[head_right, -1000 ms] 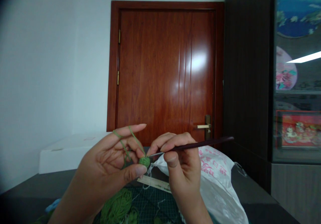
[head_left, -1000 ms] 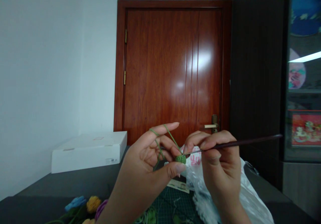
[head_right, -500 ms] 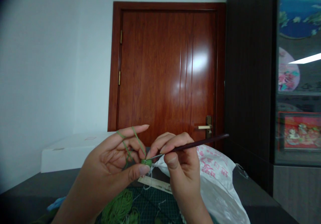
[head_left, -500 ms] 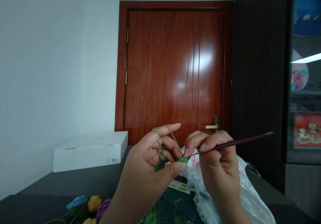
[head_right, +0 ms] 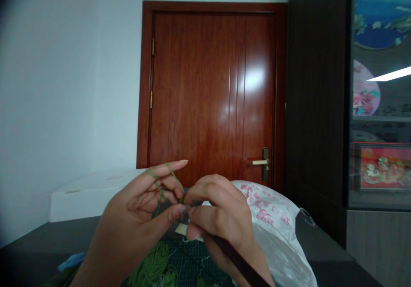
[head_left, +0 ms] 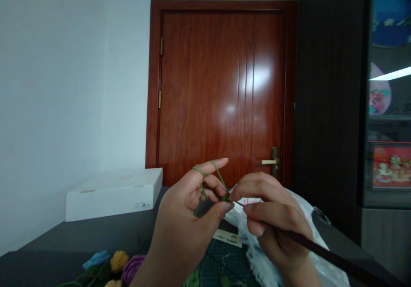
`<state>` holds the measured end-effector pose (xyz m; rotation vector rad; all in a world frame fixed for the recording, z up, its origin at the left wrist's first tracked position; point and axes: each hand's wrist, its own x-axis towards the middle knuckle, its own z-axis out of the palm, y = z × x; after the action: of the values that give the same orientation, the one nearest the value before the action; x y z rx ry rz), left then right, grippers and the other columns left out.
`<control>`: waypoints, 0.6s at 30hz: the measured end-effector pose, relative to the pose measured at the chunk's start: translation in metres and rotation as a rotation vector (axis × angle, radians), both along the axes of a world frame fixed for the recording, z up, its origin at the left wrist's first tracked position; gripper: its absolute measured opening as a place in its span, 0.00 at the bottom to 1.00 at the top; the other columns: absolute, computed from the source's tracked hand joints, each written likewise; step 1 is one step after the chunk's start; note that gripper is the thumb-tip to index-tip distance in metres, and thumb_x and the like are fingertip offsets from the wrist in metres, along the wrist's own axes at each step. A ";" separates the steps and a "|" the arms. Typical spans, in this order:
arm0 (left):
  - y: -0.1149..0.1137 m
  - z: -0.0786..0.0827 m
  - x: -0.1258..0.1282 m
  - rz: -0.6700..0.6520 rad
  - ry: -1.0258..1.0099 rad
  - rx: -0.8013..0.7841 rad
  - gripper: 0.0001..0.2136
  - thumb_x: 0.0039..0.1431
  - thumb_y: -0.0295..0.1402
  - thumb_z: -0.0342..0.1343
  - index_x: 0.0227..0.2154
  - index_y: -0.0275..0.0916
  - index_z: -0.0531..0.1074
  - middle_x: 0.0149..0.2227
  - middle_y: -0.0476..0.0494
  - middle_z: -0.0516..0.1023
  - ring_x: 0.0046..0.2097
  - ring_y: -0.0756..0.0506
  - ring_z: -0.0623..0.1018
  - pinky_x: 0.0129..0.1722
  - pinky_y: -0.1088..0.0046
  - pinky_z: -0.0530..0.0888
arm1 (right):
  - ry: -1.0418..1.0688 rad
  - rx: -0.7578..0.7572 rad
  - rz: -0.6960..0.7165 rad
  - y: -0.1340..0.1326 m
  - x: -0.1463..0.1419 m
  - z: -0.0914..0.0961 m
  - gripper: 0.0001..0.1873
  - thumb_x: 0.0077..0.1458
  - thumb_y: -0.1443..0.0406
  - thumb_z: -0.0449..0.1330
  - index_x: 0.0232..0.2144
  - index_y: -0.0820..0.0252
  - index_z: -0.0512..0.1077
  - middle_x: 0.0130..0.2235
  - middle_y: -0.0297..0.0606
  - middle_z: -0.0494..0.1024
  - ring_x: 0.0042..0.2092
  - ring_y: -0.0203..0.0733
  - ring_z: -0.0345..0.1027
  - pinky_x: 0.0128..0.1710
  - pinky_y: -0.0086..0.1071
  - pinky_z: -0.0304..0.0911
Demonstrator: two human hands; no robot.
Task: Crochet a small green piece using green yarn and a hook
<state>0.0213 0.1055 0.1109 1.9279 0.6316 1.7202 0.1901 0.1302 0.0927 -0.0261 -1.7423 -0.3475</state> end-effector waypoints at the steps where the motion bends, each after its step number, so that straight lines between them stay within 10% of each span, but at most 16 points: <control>1: -0.001 0.000 0.001 0.015 -0.011 0.010 0.24 0.52 0.21 0.65 0.54 0.39 0.76 0.32 0.49 0.78 0.33 0.48 0.79 0.34 0.74 0.78 | 0.009 0.023 -0.026 0.000 -0.001 0.000 0.08 0.69 0.58 0.57 0.37 0.51 0.71 0.34 0.35 0.81 0.35 0.43 0.76 0.34 0.41 0.72; 11: -0.006 -0.002 0.006 0.154 -0.087 0.030 0.19 0.50 0.21 0.67 0.46 0.42 0.81 0.33 0.49 0.80 0.35 0.46 0.81 0.39 0.70 0.79 | 0.175 0.034 -0.002 0.010 -0.012 -0.018 0.12 0.63 0.69 0.61 0.44 0.45 0.73 0.36 0.35 0.79 0.33 0.43 0.75 0.31 0.41 0.73; 18: -0.004 0.001 0.007 0.023 -0.154 -0.028 0.20 0.48 0.20 0.69 0.45 0.40 0.80 0.29 0.51 0.78 0.32 0.48 0.81 0.34 0.75 0.79 | 0.231 0.055 0.070 0.021 -0.017 -0.032 0.13 0.66 0.66 0.59 0.51 0.45 0.73 0.39 0.38 0.79 0.37 0.44 0.74 0.32 0.43 0.72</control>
<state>0.0285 0.1013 0.1115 1.7550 0.6199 1.8430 0.1730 0.1516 0.0612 0.0336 -1.5005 -0.3280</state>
